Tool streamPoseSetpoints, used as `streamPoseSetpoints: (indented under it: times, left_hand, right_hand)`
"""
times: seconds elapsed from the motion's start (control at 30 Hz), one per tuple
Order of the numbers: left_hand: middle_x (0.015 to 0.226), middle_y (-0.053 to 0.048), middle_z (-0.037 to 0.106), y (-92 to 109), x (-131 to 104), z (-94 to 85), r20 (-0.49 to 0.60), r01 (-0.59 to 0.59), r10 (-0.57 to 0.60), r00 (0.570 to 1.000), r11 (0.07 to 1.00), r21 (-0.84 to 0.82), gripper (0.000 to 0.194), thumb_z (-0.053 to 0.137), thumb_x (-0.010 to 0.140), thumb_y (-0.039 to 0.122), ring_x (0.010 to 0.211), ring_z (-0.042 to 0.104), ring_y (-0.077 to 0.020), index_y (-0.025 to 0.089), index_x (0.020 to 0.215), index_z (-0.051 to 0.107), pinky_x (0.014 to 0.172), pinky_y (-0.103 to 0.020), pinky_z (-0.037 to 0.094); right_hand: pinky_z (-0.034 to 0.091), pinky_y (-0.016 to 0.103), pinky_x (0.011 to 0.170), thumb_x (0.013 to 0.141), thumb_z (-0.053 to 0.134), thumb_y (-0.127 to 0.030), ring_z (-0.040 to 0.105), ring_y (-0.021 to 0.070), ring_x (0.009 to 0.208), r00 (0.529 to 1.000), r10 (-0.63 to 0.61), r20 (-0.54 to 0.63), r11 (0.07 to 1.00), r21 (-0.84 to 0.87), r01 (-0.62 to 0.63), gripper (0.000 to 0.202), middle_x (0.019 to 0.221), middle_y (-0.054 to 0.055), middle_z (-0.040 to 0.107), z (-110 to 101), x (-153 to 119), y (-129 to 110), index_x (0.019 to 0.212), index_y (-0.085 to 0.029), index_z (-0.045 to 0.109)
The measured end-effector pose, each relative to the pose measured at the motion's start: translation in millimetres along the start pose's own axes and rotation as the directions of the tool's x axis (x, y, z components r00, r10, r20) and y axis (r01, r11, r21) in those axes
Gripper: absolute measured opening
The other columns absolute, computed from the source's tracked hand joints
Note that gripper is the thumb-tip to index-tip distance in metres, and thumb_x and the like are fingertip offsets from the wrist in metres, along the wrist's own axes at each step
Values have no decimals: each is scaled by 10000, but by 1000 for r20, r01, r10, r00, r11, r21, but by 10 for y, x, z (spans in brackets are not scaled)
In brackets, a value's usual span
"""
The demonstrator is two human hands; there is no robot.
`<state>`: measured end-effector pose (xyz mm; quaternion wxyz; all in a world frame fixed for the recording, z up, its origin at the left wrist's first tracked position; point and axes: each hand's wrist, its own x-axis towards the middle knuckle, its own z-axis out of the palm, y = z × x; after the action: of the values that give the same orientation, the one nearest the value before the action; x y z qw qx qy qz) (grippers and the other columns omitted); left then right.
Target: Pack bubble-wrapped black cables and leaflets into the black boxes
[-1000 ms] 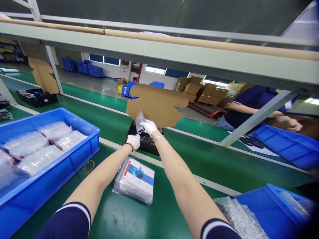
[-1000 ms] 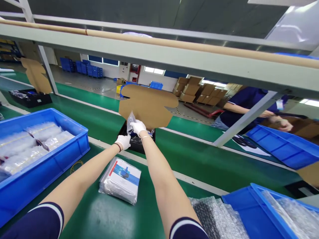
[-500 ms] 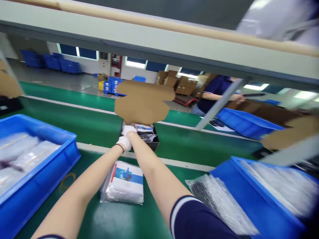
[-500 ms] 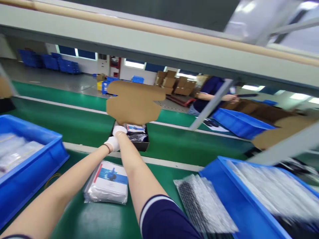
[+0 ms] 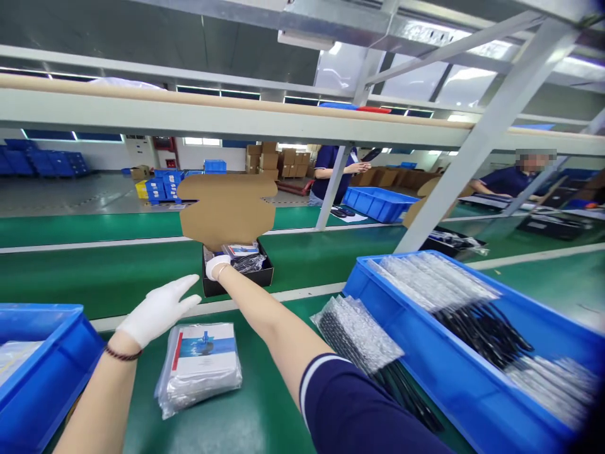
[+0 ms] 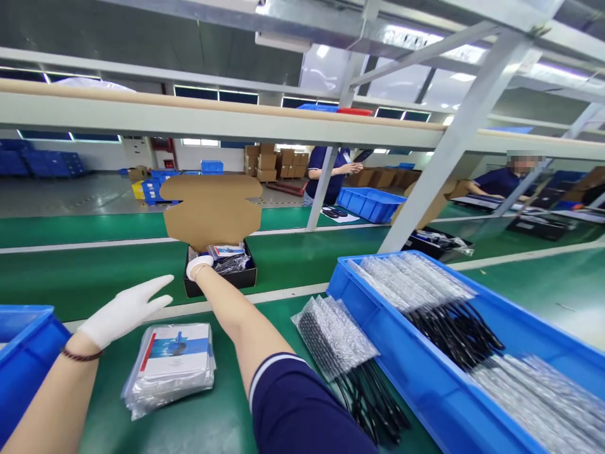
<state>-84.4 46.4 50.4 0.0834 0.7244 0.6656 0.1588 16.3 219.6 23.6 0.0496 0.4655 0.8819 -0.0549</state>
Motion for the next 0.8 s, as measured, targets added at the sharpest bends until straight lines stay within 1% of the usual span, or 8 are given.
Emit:
streamPoseSetpoints:
  times: [0.17, 0.23, 0.3, 0.37, 0.5, 0.6, 0.7, 0.8]
  left_hand:
    - [1427, -40, 457, 77, -573, -107, -251, 128, -185, 950, 965, -227, 661, 379, 857, 607, 1308, 427, -268, 245, 1410, 408, 1100, -432, 351]
    - [1399, -37, 491, 125, -691, -55, -307, 172, -264, 915, 940, -296, 628, 379, 859, 610, 1279, 461, -277, 275, 1388, 434, 1084, -453, 370]
    - [1372, -37, 519, 176, -732, 14, -333, 208, -320, 887, 920, -332, 603, 378, 858, 611, 1255, 487, -281, 285, 1358, 469, 1077, -465, 377]
    - [1356, -36, 534, 223, -728, 71, -350, 211, -329, 877, 918, -336, 589, 382, 853, 608, 1239, 501, -282, 286, 1332, 496, 1075, -465, 379]
    - [1328, -10, 560, 282, -722, 119, -348, 187, -298, 889, 930, -317, 558, 400, 839, 591, 1225, 512, -273, 301, 1297, 532, 1088, -452, 364]
    - [1320, -14, 567, 300, -748, 118, -320, 204, -305, 897, 928, -313, 567, 403, 834, 590, 1214, 520, -277, 291, 1296, 540, 1089, -443, 362]
    - [1325, -23, 563, 319, -753, 122, -313, 205, -302, 901, 930, -305, 584, 392, 831, 589, 1221, 514, -277, 269, 1294, 546, 1091, -436, 360]
    - [1334, -34, 555, 352, -729, 136, -308, 183, -276, 910, 937, -298, 602, 386, 826, 583, 1236, 502, -274, 235, 1286, 558, 1097, -433, 355]
  right_hand:
    - [447, 408, 903, 923, 330, -582, 561, 278, 1085, 967, -45, -250, 992, 104, 73, 528, 1141, 115, 607, 236, -1072, 97, 1219, -216, 568]
    - [452, 435, 885, 746, 497, -740, 558, 324, 1076, 947, -15, -321, 960, 261, 104, 774, 1135, 134, 594, 514, -1477, 155, 1321, -222, 486]
    - [454, 459, 878, 539, 666, -768, 539, 370, 1107, 965, 84, -250, 892, 450, 38, 1056, 1220, 175, 541, 792, -1741, 210, 1393, -210, 390]
    - [471, 421, 845, 492, 759, -674, 571, 339, 1065, 979, 173, -111, 758, 649, -60, 1077, 1193, 170, 559, 997, -1845, 250, 1377, -187, 386]
    - [475, 269, 660, 646, 747, -352, 616, 164, 705, 978, 203, 51, 430, 893, -136, 548, 782, 14, 629, 1130, -1786, 285, 1108, -148, 536]
    - [459, 269, 670, 713, 692, -358, 592, 145, 673, 972, 234, -11, 470, 876, -103, 333, 733, -6, 610, 1112, -1760, 309, 963, -166, 582]
    - [461, 305, 739, 621, 767, -499, 599, 182, 788, 970, 244, -25, 537, 836, -113, 649, 831, 11, 629, 1119, -1801, 306, 1146, -185, 550]
    - [476, 271, 664, 578, 816, -389, 585, 151, 706, 982, 180, 57, 391, 912, -125, 732, 780, -10, 610, 1138, -1835, 263, 1204, -160, 513]
